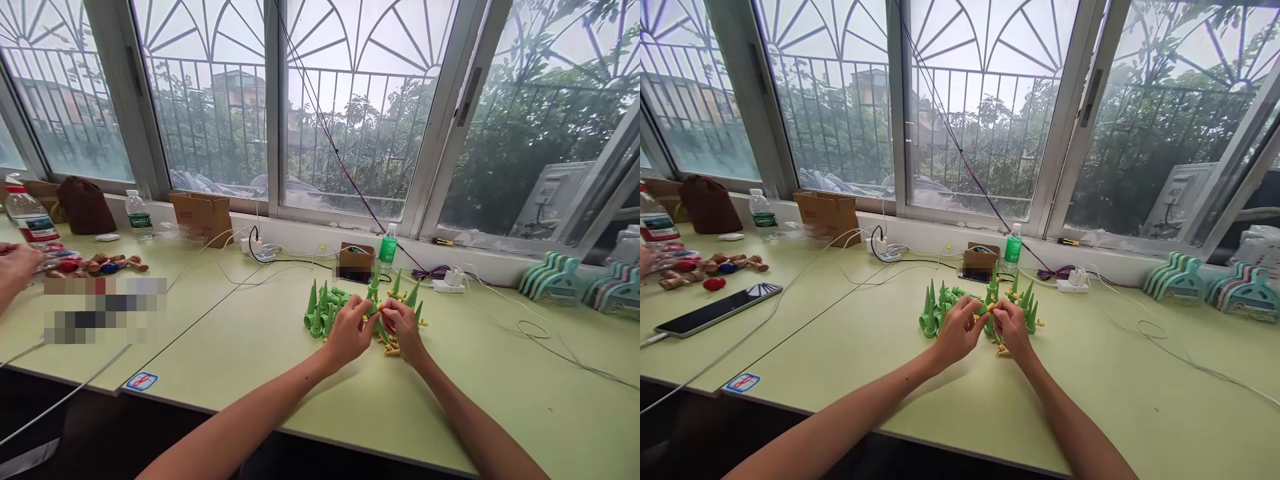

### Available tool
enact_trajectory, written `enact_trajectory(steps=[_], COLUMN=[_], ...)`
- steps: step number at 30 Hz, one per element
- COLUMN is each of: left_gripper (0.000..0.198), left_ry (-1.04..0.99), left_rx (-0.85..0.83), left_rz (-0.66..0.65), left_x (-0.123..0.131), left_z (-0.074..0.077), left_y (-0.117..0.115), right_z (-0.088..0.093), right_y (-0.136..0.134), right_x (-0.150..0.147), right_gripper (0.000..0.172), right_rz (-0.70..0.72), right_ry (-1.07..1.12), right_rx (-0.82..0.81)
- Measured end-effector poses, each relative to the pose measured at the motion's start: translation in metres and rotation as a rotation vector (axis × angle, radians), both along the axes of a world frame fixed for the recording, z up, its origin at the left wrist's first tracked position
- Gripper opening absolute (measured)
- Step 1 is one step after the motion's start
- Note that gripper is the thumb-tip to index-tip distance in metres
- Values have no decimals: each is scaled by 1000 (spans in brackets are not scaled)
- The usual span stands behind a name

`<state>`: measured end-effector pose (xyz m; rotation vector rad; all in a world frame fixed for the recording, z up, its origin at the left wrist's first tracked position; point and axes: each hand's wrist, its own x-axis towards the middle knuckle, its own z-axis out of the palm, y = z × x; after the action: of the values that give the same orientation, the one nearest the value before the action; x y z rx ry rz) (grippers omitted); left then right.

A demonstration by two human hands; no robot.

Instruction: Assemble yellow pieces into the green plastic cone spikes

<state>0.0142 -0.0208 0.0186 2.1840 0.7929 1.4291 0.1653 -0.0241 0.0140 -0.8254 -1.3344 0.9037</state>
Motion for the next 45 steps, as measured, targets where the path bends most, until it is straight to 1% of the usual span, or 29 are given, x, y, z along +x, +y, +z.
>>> enact_trajectory(steps=[9,12,16,19,22,27,29,32,36,41,45], left_gripper=[9,7,7,7,10,16,18,22,25,28,30], left_ry=[99,97,36,-41,-107,-211,-250,-300,-321,-346,-378], left_rx=[177,185,164,120,58,-63,-137,-270,-420,-504,-524], left_rz=[79,90,97,109,116,101,56,-57,-182,-250,-280], left_x=[0,0,1,2,3,3,3,3,2,2,2], left_z=[-3,-4,-4,-2,1,5,6,7,10,11,9], left_y=[3,4,5,5,5,5,4,4,1,1,3], right_z=[-6,-6,-5,-5,-7,-8,-6,-4,-3,-3,-2], right_y=[4,3,3,4,7,11,11,9,7,6,4], right_x=[2,2,1,-1,-3,-3,-3,-3,-3,-4,-5], right_gripper=[21,21,27,33,37,40,40,41,42,44,45], right_rz=[7,0,-29,-43,-42,-27,-16,-9,13,-16,5], right_ry=[-19,-37,-93,-131,-118,-127,-124,-109,-132,-223,-208], right_rx=[34,40,62,75,73,55,48,54,51,79,68])
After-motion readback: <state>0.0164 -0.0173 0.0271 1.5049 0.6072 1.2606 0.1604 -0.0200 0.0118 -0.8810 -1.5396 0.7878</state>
